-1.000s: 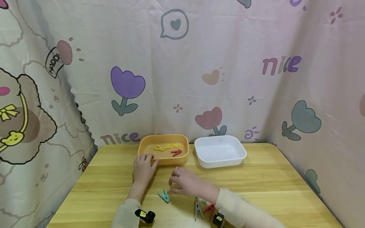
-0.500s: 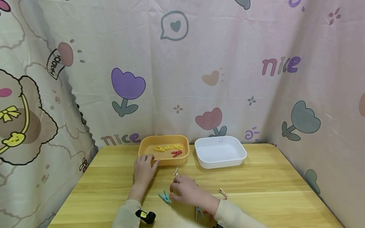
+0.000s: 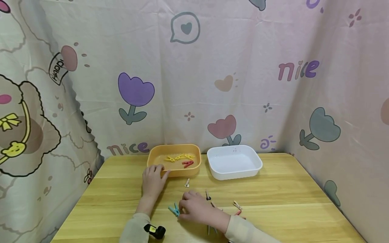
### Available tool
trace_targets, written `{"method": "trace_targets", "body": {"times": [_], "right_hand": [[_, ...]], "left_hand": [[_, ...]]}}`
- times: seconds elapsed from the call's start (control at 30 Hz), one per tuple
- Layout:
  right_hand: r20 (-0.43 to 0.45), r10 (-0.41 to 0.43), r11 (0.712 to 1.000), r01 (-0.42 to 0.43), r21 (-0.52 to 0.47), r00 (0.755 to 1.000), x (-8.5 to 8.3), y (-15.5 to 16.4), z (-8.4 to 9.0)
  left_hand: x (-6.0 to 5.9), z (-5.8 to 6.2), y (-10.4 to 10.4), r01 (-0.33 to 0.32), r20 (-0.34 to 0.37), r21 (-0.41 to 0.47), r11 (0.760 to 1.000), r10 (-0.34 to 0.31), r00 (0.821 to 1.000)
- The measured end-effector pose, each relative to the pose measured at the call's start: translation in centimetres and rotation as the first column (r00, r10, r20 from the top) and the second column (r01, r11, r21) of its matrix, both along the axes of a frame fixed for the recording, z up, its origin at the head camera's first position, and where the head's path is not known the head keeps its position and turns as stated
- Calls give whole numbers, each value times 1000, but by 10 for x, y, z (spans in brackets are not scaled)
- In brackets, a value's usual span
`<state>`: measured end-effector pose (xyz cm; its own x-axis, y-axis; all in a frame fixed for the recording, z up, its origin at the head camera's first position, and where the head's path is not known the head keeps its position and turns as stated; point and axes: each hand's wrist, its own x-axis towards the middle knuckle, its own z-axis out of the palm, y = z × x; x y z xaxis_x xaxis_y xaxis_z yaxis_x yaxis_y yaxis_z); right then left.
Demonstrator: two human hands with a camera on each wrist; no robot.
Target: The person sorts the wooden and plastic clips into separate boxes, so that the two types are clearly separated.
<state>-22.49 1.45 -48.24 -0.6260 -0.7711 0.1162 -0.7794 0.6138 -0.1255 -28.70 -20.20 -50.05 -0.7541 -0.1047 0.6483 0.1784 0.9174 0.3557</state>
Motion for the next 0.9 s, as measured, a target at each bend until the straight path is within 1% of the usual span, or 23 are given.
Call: {"method": "trace_targets", "body": {"times": [0.13, 0.37, 0.77, 0.9], "right_hand": [[30, -15, 999, 15, 30, 999, 2, -3, 2], [-3, -9, 999, 9, 43, 1000, 2, -6, 0], [-23, 3, 1000, -3, 19, 1000, -1, -5, 1], [-31, 9, 1000, -9, 4, 999, -2, -3, 4]], "left_hand": [[1, -1, 0, 2, -14, -5, 1000, -2, 1000], [0, -2, 0, 9, -46, -11, 1000, -9, 999], [-1, -2, 0, 11, -33, 0, 1000, -11, 999], [-1, -2, 0, 12, -58, -5, 1000, -12, 998]]}}
